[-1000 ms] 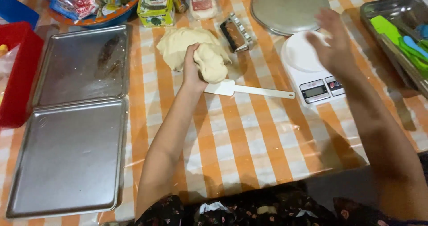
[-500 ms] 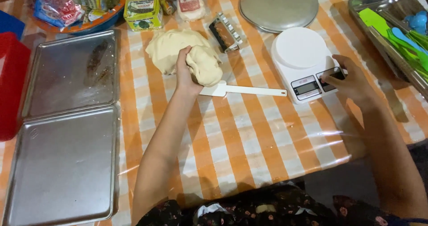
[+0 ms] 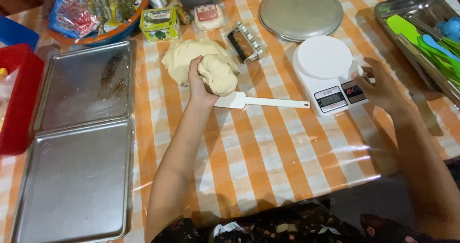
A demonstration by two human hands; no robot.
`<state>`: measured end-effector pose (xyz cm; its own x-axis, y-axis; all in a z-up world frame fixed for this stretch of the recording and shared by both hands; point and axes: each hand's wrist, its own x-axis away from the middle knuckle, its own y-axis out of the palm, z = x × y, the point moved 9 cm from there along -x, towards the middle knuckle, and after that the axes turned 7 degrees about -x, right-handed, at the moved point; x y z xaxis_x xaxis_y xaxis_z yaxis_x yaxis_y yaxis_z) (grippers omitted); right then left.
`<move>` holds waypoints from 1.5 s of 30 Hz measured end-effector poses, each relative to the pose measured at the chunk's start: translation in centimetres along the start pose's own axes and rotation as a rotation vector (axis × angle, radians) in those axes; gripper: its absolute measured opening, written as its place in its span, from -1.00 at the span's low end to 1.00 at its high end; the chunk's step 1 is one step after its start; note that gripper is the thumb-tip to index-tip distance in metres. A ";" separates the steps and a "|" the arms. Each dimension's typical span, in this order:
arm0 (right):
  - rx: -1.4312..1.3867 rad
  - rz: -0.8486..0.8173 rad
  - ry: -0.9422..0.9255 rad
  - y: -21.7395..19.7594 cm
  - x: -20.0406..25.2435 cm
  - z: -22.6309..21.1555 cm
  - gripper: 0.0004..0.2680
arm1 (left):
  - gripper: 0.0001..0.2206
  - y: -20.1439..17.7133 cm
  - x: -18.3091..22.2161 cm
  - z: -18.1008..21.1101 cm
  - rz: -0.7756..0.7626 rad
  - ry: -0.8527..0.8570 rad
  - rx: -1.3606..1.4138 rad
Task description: Kneading a large batch of dough, portioning it into smaller pieces by weight using a digital scale, rolling the pieces flat, and cutting them into shapes.
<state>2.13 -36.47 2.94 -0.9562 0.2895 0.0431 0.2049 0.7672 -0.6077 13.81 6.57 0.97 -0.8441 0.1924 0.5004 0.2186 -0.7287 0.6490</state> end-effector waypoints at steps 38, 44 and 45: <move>-0.330 -0.422 -0.501 16.3 9.8 -21.1 -0.48 | -0.53 4.7 4.5 2.1 -0.276 0.244 -0.092; -0.725 -0.180 -0.835 16.8 8.3 -25.8 -0.35 | -0.50 7.6 9.2 0.2 -0.269 0.212 0.001; -0.654 -0.001 -0.886 15.9 8.0 -26.2 -0.39 | -0.63 7.6 8.5 0.6 -0.360 0.326 0.129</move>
<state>3.18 -6.98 14.40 -0.7137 -0.0234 -0.7001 0.0252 0.9979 -0.0590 8.65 3.05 10.52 -0.9817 0.1862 0.0404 -0.0728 -0.5625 0.8236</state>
